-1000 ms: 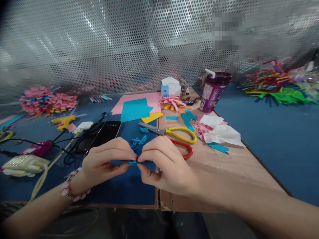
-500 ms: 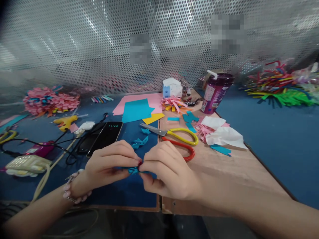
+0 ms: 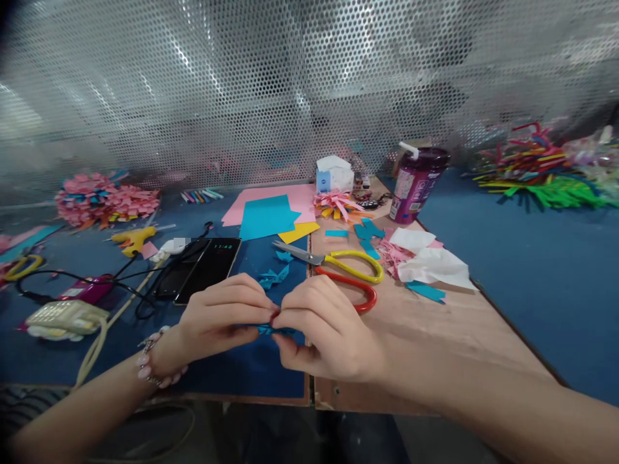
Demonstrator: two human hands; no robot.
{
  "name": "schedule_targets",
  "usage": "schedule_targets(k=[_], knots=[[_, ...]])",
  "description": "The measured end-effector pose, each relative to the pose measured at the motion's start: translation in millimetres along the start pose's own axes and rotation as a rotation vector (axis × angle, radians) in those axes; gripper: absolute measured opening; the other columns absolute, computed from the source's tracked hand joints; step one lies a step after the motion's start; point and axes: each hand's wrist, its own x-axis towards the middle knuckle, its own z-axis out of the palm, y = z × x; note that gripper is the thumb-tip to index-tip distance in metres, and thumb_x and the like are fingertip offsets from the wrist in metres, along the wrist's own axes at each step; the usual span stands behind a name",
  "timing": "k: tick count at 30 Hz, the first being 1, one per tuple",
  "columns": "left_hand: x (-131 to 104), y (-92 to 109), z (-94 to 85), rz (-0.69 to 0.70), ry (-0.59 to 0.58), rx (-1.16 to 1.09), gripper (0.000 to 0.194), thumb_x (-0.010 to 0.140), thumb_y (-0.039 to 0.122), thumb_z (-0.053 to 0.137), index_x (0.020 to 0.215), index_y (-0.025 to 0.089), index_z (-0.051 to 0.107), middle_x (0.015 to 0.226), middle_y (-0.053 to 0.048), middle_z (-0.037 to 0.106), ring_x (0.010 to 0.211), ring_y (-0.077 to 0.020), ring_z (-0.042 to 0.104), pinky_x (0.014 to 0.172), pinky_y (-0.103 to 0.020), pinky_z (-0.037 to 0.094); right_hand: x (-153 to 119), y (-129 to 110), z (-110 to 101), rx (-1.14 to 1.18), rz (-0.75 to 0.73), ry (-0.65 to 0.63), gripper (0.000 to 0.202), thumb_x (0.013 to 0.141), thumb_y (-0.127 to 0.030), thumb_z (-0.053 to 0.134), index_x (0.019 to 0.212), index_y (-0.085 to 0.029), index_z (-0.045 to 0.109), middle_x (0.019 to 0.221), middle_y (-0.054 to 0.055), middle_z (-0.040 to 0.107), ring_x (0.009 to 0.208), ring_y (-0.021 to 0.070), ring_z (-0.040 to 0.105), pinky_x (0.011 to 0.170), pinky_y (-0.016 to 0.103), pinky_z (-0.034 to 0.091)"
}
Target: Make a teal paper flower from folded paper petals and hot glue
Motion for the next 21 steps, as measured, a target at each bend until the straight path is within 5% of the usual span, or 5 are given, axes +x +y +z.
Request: schedule_targets(k=[21], knots=[[-7.4,-4.8,-2.1,0.067,-0.090,0.062,0.017,0.086,0.016,0.060,0.103,0.015,0.064,0.091,-0.008,0.074,0.085,-0.0165,0.064,0.077,-0.030,0.058,-4.8,8.5,4.8,-0.022,-0.129,-0.011,0.021,0.079,-0.011,0.057,0.099,-0.015,0.056,0.077,0.006,0.062,0.075,0.0187,0.059,0.065,0.036,0.055]])
